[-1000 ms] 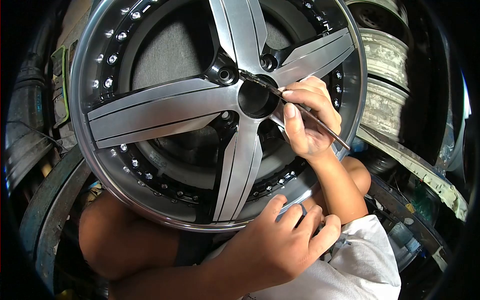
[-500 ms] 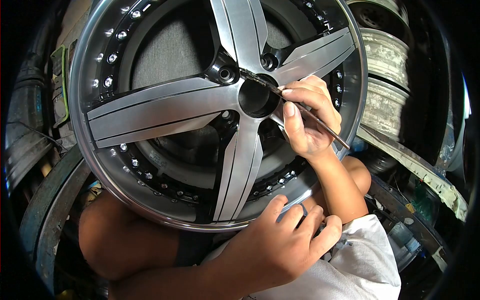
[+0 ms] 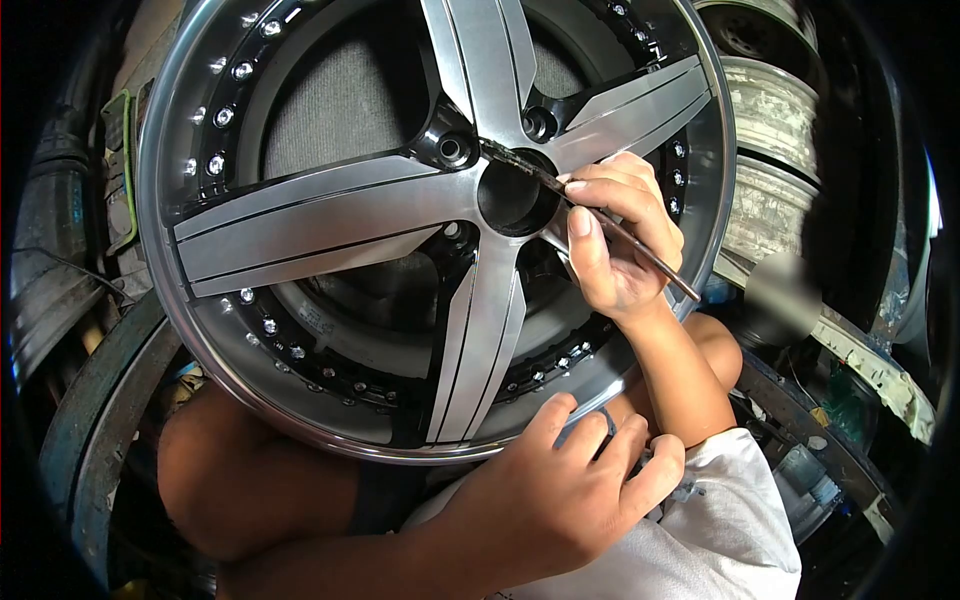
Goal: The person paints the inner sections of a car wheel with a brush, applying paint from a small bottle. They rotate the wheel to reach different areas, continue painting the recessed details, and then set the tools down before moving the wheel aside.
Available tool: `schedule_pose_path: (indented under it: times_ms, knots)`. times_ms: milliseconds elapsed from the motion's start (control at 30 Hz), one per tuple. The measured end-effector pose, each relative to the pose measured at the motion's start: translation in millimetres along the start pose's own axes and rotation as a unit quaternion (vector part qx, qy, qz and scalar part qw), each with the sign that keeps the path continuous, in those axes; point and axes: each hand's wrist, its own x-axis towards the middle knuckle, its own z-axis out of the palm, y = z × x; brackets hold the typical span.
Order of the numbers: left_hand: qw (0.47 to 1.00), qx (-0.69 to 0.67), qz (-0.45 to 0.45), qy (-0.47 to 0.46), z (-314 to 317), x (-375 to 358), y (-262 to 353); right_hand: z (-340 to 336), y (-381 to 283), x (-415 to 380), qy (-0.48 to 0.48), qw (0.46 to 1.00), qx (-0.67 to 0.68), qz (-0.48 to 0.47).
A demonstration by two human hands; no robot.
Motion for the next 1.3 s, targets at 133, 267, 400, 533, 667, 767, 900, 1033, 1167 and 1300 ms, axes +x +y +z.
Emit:
schedule_pose_path:
  times_ms: [133,267,400,533,667,767,900,1033,1167,1300]
  knots:
    - [1.000,-0.004,-0.001,-0.001,0,0,0,1,0,0,0.000,1.000,0.000,0.007]
    - [1.000,-0.009,-0.002,0.004,1,0,0,0,0,0,0.000,1.000,0.000,0.001]
    - [1.000,0.003,-0.002,0.007,5,-2,-1,-3,-2,0,0.031,0.999,0.025,-0.001]
    - [0.999,-0.005,-0.035,-0.017,5,3,-5,-15,-9,1,0.120,0.986,0.073,0.089]
    - [0.995,0.000,-0.054,-0.090,6,13,-4,-46,-9,9,0.203,0.950,0.101,0.216]
    - [0.997,0.010,-0.025,-0.077,22,13,-6,-67,-11,11,0.284,0.886,0.268,0.248]
    - [0.998,-0.005,-0.007,-0.054,41,18,13,-84,-38,5,0.312,0.859,0.309,0.264]
    - [0.998,0.007,0.031,-0.061,58,17,29,-105,-66,-20,0.249,0.922,0.220,0.201]
    - [0.992,0.027,0.031,-0.116,70,14,39,-116,-75,-43,0.227,0.952,0.169,0.116]
    - [0.986,0.046,0.060,-0.150,86,14,38,-130,-73,-56,0.241,0.968,0.070,-0.013]
